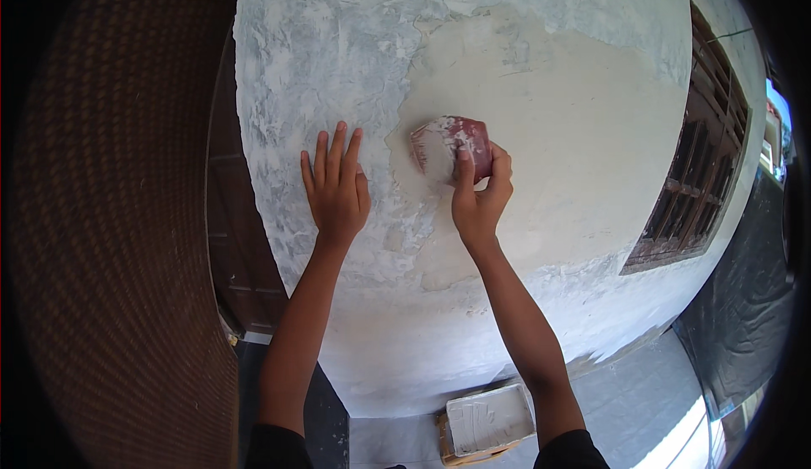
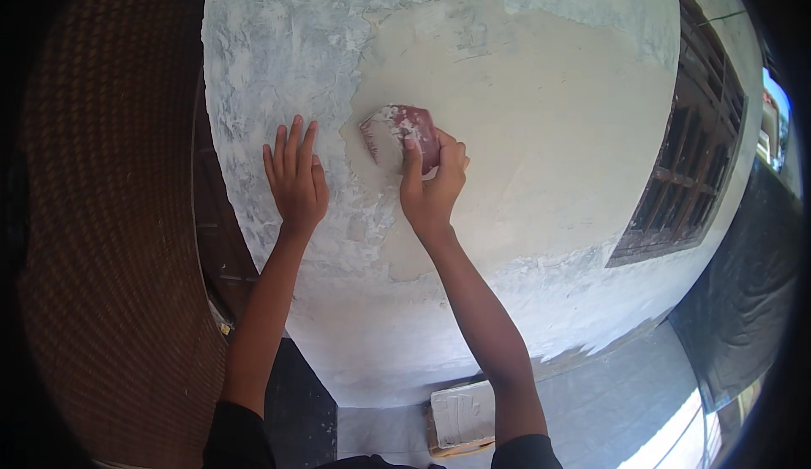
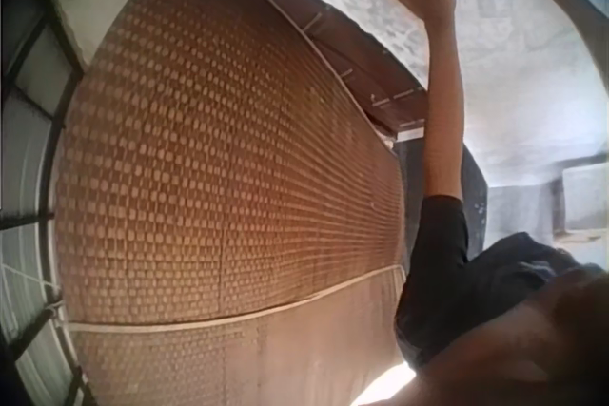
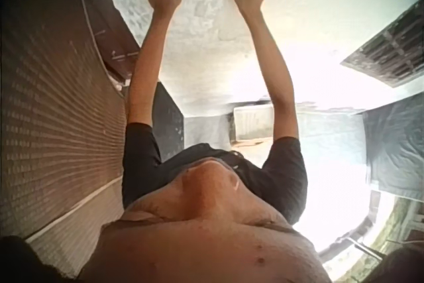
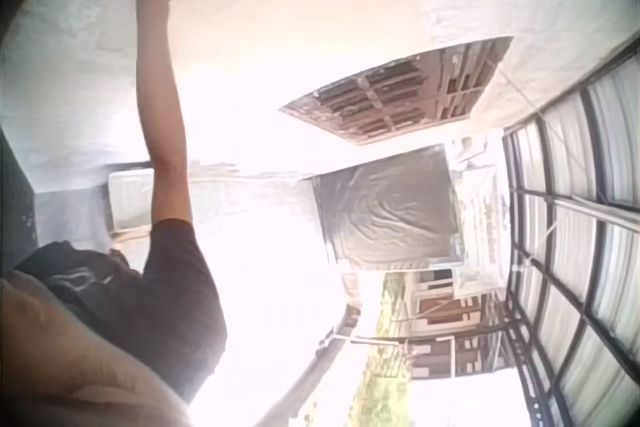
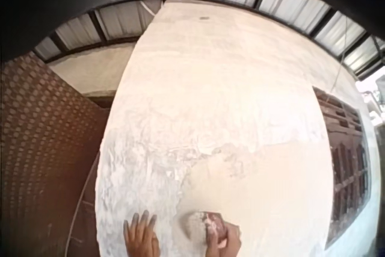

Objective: The person applies wall filler to a damaged section of an exterior wall using a small scraper.

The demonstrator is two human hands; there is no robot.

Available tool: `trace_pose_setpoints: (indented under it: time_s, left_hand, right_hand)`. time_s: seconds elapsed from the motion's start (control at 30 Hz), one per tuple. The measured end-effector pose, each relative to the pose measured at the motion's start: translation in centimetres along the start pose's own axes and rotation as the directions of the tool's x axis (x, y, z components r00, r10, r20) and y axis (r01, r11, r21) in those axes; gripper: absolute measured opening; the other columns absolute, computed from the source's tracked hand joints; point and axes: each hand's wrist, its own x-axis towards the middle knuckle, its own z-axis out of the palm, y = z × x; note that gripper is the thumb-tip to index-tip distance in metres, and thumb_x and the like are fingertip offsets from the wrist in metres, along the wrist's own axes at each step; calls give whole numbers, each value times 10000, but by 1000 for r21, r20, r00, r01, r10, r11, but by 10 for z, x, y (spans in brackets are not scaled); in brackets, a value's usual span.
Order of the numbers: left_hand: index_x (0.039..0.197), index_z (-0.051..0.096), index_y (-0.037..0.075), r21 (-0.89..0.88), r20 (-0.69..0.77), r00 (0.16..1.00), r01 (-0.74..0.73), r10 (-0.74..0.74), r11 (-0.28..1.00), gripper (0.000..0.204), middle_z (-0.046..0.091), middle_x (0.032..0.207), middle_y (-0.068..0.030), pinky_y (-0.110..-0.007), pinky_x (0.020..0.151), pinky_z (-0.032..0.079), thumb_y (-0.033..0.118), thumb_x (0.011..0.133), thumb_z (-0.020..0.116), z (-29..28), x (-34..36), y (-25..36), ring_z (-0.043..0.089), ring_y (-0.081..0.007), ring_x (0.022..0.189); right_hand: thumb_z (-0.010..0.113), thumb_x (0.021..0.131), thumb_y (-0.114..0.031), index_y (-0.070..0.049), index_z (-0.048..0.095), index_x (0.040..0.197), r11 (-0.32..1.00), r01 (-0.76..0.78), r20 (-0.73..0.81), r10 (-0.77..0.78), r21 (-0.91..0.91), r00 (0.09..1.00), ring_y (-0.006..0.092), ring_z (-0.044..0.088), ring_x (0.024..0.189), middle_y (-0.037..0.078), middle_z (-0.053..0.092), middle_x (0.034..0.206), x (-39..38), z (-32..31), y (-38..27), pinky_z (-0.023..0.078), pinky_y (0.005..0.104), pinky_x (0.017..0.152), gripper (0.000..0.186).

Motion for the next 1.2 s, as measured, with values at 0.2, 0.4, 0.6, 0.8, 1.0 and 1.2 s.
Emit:
trace_pose_setpoints:
  time_s: [0.2, 0.4, 0.6, 0.8, 1.0, 1.2]
  left_hand:
    - [1464, 498, 162, 0, 2, 1000, -8, 8, 1000, 518, 428, 1554, -51, -541, 1199, 163, 117, 949, 471, -1, 0, 1, 341, -293, 1459]
    - [1465, 498, 161, 6, 20, 1000, -10, 10, 1000, 512, 424, 1557, -50, -543, 1198, 167, 122, 955, 464, -4, -1, 1, 339, -291, 1461]
    - [1468, 496, 157, -6, 12, 1000, -11, 11, 1000, 509, 424, 1558, -54, -551, 1194, 168, 126, 962, 457, -2, 1, 2, 341, -296, 1459]
    - [1467, 482, 134, -24, 19, 999, -33, 34, 999, 491, 413, 1553, -78, -566, 1187, 161, 116, 980, 423, 0, -1, 0, 327, -324, 1456]
    - [1468, 482, 134, -19, 23, 999, -38, 38, 999, 489, 415, 1552, -77, -567, 1187, 161, 124, 982, 423, 0, -3, 1, 328, -324, 1456]
    - [1466, 483, 141, -24, 14, 999, -38, 38, 999, 491, 416, 1553, -72, -563, 1190, 157, 115, 978, 435, -1, -3, 2, 327, -320, 1457]
  right_hand:
    - [634, 982, -239, 18, 595, 1142, 898, -384, -242, 430, 215, 869, 159, 551, 828, 91, 636, 953, 18, -9, 17, 461, 317, 775, 304]
    - [689, 921, -144, -14, 614, 1121, 992, 104, 45, -101, -74, 994, 214, 534, 821, 110, 640, 914, -22, 11, -3, 391, 332, 784, 251]
    - [608, 1003, -257, 15, 583, 1137, 862, -410, -317, 494, 297, 809, 139, 557, 835, 71, 613, 963, 22, -12, 24, 475, 302, 777, 304]
    - [678, 950, -209, 4, 609, 1130, 1000, -7, 1, 7, -23, 1000, 162, 527, 790, 85, 608, 889, -13, 15, 4, 439, 314, 735, 287]
    - [582, 1011, -237, 23, 573, 1154, 880, -401, -366, 472, 255, 802, 143, 582, 839, 98, 629, 1009, 25, -19, 18, 485, 286, 752, 297]
    - [627, 987, -221, 2, 593, 1147, 970, -212, -180, 231, 117, 956, 184, 560, 879, 106, 629, 997, 0, 3, -4, 434, 337, 827, 276]
